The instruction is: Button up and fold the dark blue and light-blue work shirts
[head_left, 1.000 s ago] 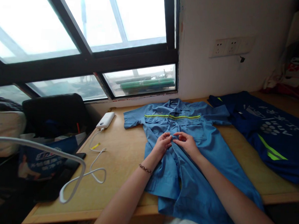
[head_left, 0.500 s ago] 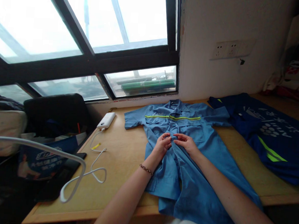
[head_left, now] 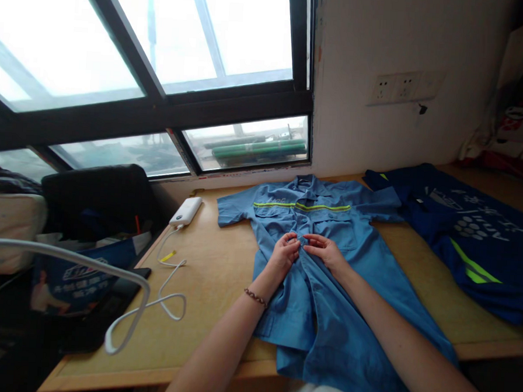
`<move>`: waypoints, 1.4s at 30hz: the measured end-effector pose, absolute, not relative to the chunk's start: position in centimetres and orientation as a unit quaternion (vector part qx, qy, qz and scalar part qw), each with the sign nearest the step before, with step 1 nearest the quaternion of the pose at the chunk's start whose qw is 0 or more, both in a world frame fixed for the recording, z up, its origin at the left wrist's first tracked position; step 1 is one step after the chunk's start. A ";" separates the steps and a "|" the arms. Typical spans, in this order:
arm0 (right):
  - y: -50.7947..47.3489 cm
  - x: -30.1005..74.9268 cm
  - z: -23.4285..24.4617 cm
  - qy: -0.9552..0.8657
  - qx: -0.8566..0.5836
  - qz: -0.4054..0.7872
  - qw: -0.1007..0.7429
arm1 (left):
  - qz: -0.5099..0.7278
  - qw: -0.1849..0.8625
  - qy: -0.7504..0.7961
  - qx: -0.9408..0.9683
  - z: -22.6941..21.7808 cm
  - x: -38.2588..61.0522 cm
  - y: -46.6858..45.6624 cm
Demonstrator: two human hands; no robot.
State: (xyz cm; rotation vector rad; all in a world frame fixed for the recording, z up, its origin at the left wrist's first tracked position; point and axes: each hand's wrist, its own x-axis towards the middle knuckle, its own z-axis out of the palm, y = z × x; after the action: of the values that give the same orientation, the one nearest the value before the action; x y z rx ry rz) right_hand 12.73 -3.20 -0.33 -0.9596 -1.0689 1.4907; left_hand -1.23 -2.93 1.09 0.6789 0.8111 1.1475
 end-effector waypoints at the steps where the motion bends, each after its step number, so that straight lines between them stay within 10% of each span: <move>1: -3.3 12.7 -0.1 -0.465 -0.402 0.595 0.517 | 0.517 0.710 0.368 0.306 1.1 -1.2 -2.9; 20: -5.3 12.7 2.7 -0.683 -0.558 0.153 0.446 | 0.475 0.643 0.392 0.455 0.1 -0.7 -2.3; 28: -8.6 11.5 2.6 -0.709 -0.679 0.071 0.178 | 0.471 0.556 0.347 0.591 -0.9 0.0 -0.4; 42: -4.7 17.4 2.2 -0.452 -0.479 0.650 0.380 | 0.413 0.429 0.361 0.718 2.2 -0.8 -2.4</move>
State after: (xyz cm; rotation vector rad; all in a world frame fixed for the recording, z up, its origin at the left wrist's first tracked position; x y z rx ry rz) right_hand 17.38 -4.68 2.19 -1.2218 -1.1535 1.6585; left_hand -0.75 -2.41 2.19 1.7912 0.9020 1.0313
